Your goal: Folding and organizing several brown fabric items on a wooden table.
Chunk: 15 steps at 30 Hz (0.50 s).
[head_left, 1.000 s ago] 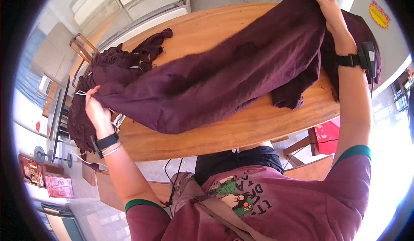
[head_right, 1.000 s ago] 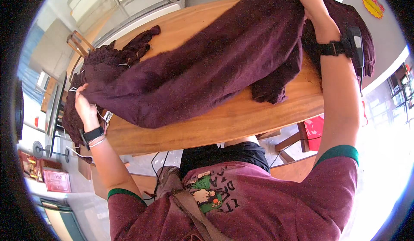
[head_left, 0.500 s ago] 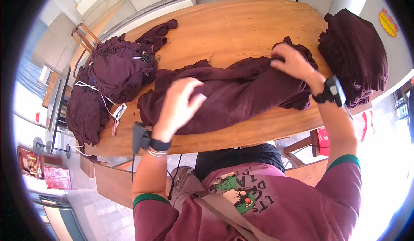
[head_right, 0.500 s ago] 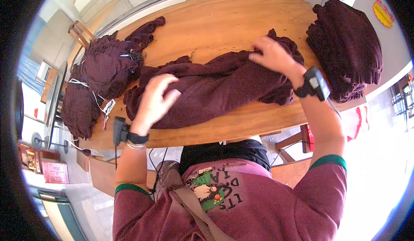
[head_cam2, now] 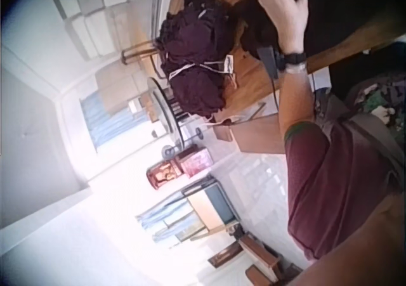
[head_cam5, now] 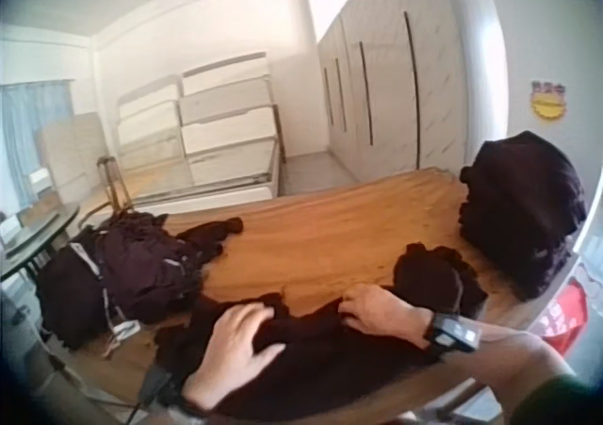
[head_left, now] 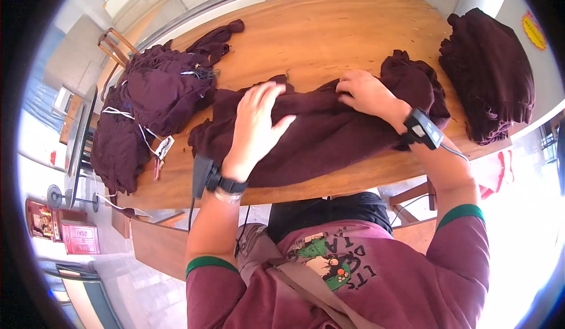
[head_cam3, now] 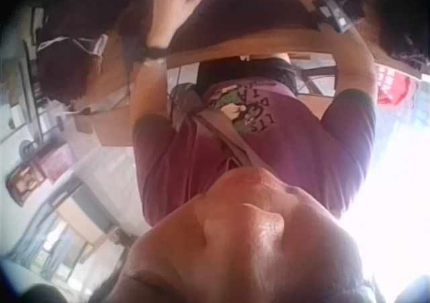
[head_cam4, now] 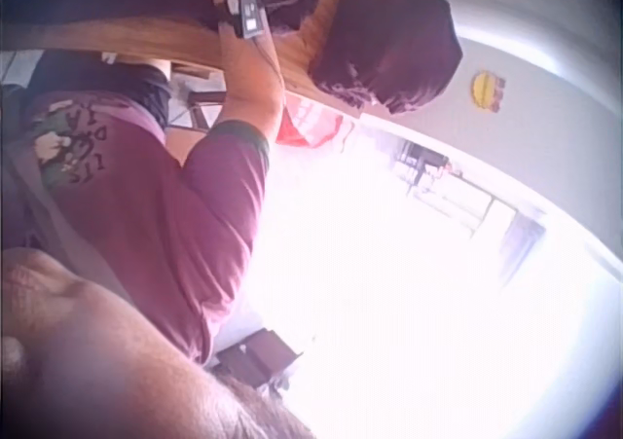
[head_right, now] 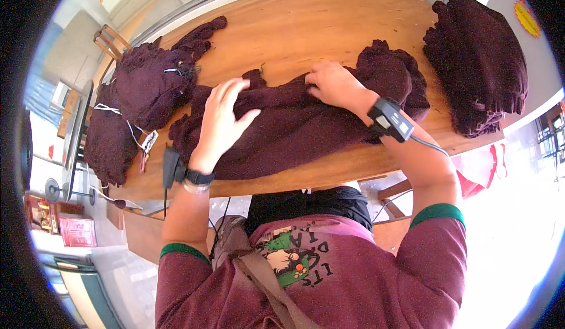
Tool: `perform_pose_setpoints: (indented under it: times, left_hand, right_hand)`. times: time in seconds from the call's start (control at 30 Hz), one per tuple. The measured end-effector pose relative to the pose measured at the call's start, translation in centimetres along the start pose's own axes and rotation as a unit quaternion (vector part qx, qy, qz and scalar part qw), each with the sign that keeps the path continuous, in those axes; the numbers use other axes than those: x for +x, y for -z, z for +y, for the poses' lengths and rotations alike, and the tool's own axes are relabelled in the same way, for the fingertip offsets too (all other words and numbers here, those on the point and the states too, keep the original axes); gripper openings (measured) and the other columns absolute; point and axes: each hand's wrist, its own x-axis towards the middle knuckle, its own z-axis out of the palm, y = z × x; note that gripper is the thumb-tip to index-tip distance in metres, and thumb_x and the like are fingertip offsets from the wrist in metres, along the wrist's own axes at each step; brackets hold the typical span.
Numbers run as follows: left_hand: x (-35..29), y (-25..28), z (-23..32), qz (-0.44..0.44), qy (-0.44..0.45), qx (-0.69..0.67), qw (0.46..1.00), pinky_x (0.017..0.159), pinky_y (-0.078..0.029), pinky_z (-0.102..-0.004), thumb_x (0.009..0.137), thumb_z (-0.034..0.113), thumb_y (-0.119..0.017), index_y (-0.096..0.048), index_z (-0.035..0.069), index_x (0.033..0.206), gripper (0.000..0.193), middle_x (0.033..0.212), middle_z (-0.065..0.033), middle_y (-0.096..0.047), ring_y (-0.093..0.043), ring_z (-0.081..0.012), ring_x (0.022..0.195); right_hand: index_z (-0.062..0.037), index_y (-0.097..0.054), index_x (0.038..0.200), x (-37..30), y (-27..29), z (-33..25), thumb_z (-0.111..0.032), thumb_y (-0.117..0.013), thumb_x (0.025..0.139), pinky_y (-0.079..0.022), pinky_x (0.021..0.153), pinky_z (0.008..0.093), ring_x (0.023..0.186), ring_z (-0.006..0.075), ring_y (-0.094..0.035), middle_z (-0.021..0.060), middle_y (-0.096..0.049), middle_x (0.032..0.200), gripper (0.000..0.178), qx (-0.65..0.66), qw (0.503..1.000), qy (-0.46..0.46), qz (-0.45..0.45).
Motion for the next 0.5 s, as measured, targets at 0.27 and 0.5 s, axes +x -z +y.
perform_pose_setpoints:
  times: [0.27,0.5]
  left_hand:
    - [4.8,1.6,-1.6,0.008,0.13,-0.036,0.991,0.059,-0.049,-0.0421,0.084,0.026,-0.065,-0.066,0.003,0.099,0.028,0.069,-0.0201,-0.062,-0.061,-0.0366,0.062]
    - [6.9,8.0,-3.2,0.042,0.069,-0.124,0.989,0.071,-0.051,-0.0316,0.081,0.012,-0.065,-0.064,0.002,0.106,0.027,0.091,-0.0154,-0.068,-0.067,-0.0242,0.08]
  right_hand:
    - [-0.0012,-0.066,0.088,4.3,8.1,-3.0,-0.016,-0.068,0.081,-0.049,0.07,0.0341,0.079,0.0307,-0.061,0.0127,-0.061,0.085,0.017,0.15,0.93,-0.003,0.336]
    - [-0.003,-0.066,0.095,3.7,8.3,-5.0,-0.017,-0.065,0.084,-0.051,0.067,0.0358,0.073,0.0289,-0.063,0.0139,-0.063,0.085,0.017,0.111,0.944,-0.008,0.31]
